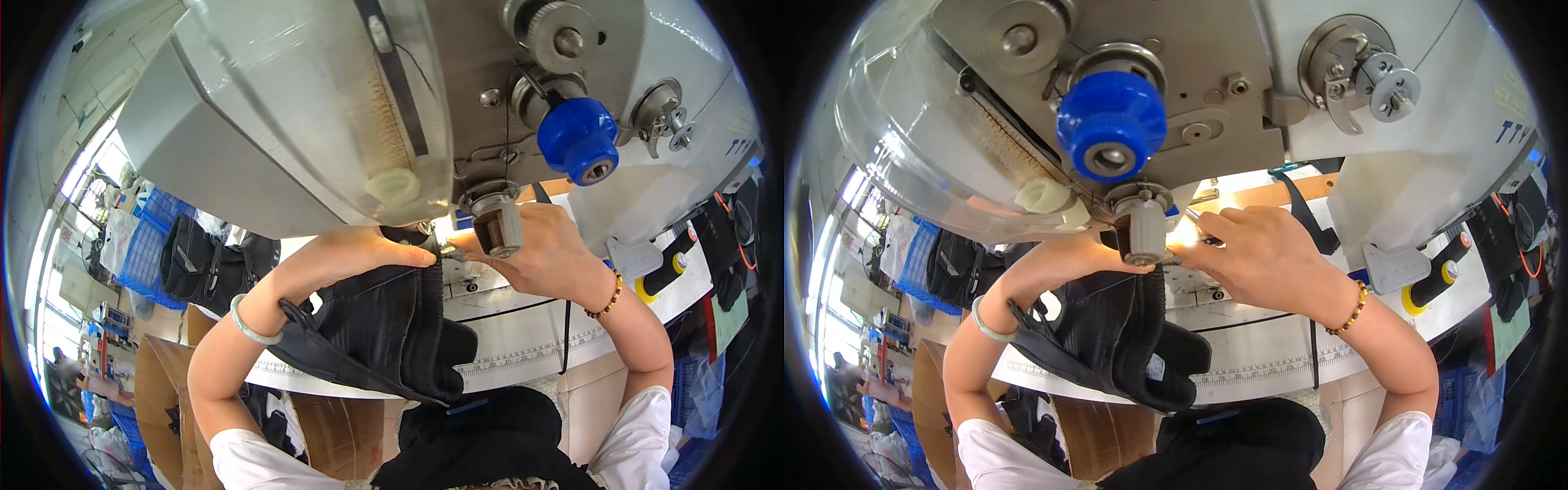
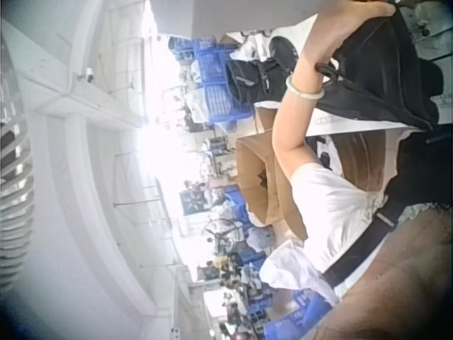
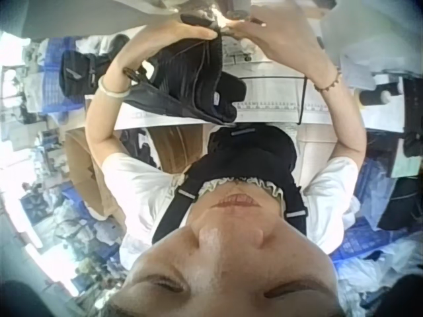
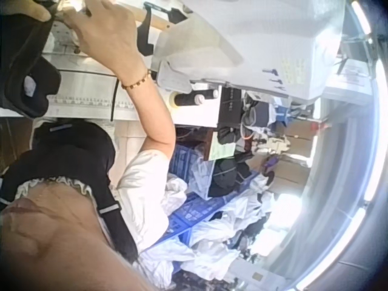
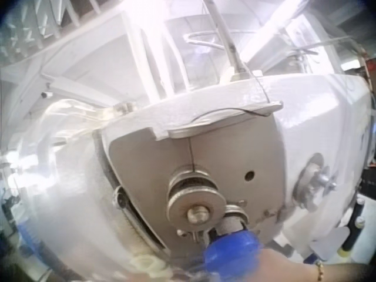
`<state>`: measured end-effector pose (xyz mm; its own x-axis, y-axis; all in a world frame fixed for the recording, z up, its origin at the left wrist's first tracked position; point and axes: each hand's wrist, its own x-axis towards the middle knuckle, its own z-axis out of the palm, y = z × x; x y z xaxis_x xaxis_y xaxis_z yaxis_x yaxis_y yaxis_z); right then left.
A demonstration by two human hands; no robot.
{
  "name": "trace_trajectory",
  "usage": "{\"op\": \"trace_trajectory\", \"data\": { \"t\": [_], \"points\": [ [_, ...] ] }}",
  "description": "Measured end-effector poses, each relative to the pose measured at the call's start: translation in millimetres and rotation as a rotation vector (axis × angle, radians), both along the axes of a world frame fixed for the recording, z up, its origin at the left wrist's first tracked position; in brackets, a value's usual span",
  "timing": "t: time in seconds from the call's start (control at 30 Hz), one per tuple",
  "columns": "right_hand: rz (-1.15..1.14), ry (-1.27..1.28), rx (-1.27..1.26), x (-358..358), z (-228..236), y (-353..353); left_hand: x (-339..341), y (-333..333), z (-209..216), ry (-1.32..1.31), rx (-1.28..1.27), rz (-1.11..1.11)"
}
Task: The person positions and stitches boot upper components together using a sewing machine, guiding the material by hand. They trim loose threads using snips and sew the remaining boot sections together.
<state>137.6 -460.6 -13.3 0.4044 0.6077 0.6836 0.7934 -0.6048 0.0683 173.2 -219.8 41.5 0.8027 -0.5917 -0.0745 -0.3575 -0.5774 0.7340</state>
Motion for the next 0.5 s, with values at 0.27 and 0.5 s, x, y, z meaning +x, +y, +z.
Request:
{"op": "trace_trajectory", "data": {
  "t": [0.27,0.5],
  "points": [
    [0.010,0.002,0.039,-2,1,0,6,5,-9,0.241,-0.012,0.019],
    [0.019,0.018,0.015,-4,7,-2,31,16,-52,0.226,-0.140,-0.133]
  ]
}}
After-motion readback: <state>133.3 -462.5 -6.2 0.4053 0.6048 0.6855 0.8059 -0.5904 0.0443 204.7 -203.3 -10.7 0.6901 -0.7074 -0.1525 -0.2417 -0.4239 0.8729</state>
